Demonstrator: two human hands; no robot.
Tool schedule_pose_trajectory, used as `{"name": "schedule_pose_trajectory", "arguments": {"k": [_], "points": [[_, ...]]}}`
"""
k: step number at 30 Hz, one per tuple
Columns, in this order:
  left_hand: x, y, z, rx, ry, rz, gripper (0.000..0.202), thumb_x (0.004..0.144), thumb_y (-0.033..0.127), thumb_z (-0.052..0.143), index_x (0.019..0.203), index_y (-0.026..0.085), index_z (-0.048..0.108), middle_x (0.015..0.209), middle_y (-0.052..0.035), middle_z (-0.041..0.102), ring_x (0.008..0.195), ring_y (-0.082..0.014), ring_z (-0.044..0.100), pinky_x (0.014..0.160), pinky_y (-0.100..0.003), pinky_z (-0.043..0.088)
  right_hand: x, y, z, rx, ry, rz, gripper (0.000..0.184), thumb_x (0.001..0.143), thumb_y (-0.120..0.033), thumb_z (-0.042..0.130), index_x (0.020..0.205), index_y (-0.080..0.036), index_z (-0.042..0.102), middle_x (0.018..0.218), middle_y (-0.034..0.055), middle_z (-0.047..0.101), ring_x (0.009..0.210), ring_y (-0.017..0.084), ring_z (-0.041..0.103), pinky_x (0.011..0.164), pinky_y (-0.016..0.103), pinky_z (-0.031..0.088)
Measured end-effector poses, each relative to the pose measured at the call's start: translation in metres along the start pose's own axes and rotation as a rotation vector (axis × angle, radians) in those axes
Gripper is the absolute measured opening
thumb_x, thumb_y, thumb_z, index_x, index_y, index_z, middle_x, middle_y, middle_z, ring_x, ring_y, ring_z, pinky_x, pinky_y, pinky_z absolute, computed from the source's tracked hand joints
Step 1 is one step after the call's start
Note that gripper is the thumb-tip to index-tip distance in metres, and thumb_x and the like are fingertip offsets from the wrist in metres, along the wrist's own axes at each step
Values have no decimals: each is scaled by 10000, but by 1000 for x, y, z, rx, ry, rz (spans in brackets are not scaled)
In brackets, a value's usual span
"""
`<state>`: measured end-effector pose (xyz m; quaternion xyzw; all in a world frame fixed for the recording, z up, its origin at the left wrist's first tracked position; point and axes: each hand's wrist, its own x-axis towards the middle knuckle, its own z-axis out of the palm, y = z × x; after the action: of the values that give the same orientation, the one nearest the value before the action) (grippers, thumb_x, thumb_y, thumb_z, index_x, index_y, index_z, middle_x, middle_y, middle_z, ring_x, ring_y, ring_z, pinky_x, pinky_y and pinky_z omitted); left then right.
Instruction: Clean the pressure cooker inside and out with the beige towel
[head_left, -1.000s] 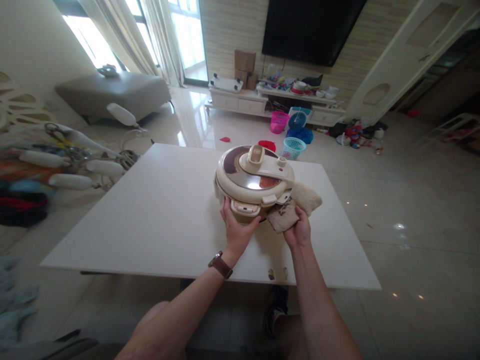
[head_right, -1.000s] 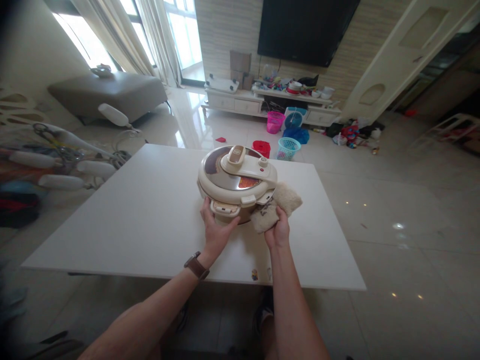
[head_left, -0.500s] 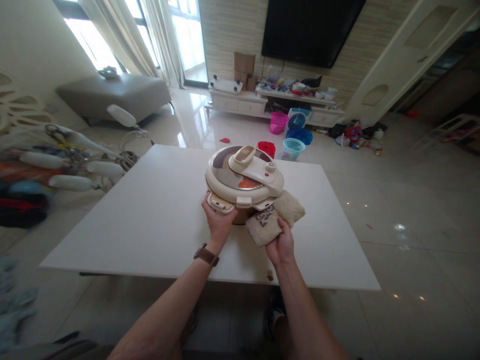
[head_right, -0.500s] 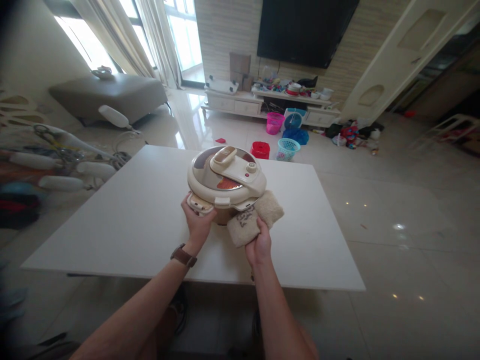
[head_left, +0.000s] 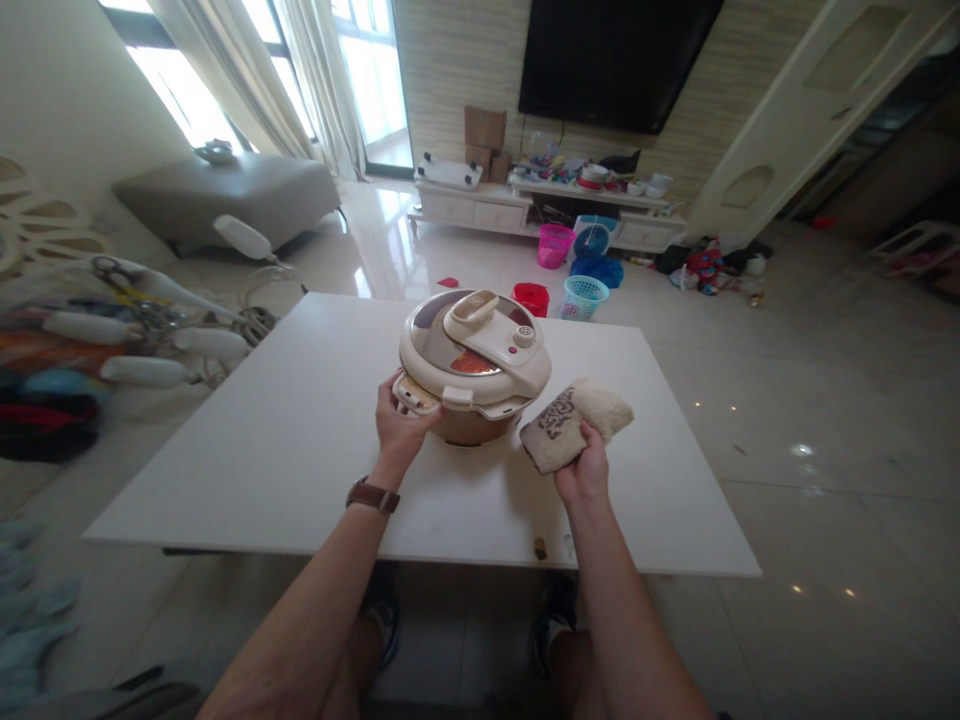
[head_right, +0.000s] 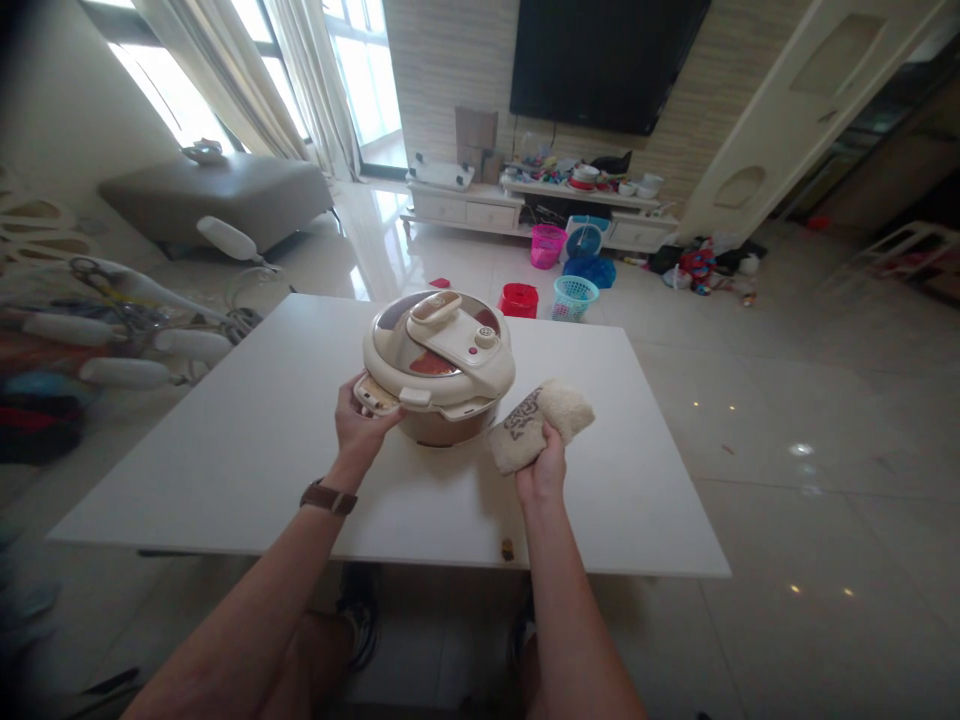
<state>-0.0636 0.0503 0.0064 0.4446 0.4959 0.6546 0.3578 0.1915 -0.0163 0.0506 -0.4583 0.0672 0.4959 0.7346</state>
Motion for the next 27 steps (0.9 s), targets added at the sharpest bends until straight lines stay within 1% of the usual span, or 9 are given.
{"name": "schedule_pose_trajectory", "arguments": {"k": [4,8,10,13,15,16,18,20,27], "points": [[20,-6,-17,-18,33,-2,987,441,276,1008,1325,222,573,1331,-136,658,1220,-307,668,993,-435,582,2,-2,-3,17,-26,43,287,923,-235,521,1147,-189,694,1081,23,791,971,182,748,943,388,634],[35,-16,-28,-54,242,21,817,508,325,976,1213,207,580,1313,-142,656,1150,-256,695,980,-415,581,1,2,-6,-11,-79,72,298,923,-259,524,1167,-190,681,1088,39,791,961,197,756,888,398,649],[32,-17,-24,-42,349,-29,649,581,372,927,1104,193,587,1206,-117,684,1044,-216,716,899,-369,597,2,4,-7,-18,-92,74,306,920,-262,528,1180,-189,672,1076,41,792,948,197,758,876,395,651],[8,-12,-6,13,440,-127,422,693,462,822,903,184,584,883,-38,688,771,-164,696,652,-274,561,5,5,-6,-21,-103,64,316,912,-257,536,1192,-187,664,1054,40,792,941,196,757,871,384,649],[-16,-5,12,-35,359,-239,355,761,508,720,796,189,571,671,4,635,567,-140,618,527,-253,498,8,6,-5,-19,-106,53,315,906,-261,545,1188,-186,664,1050,41,792,944,199,755,877,389,648],[-29,-1,22,-67,260,-297,361,776,527,691,757,182,584,615,2,624,512,-137,594,499,-253,480,8,6,-4,-16,-105,52,313,902,-263,549,1181,-185,666,1055,42,792,948,202,755,882,394,647],[-49,7,40,-158,39,-405,445,794,601,635,730,161,633,624,-58,684,485,-158,614,475,-269,477,9,7,-3,-8,-97,57,307,896,-264,551,1167,-185,672,1067,44,793,952,205,754,886,400,646],[-61,14,54,-222,-90,-444,484,760,616,683,794,133,693,712,-112,750,509,-175,654,472,-270,478,9,9,-1,-10,-88,56,304,893,-262,547,1158,-186,675,1062,40,793,941,202,755,883,395,646],[-54,22,72,-247,-148,-533,570,732,671,728,805,106,744,808,-172,791,536,-188,687,479,-276,498,14,19,-1,-34,-115,41,322,880,-268,552,1169,-180,666,1033,42,793,912,206,756,901,407,642]]}}
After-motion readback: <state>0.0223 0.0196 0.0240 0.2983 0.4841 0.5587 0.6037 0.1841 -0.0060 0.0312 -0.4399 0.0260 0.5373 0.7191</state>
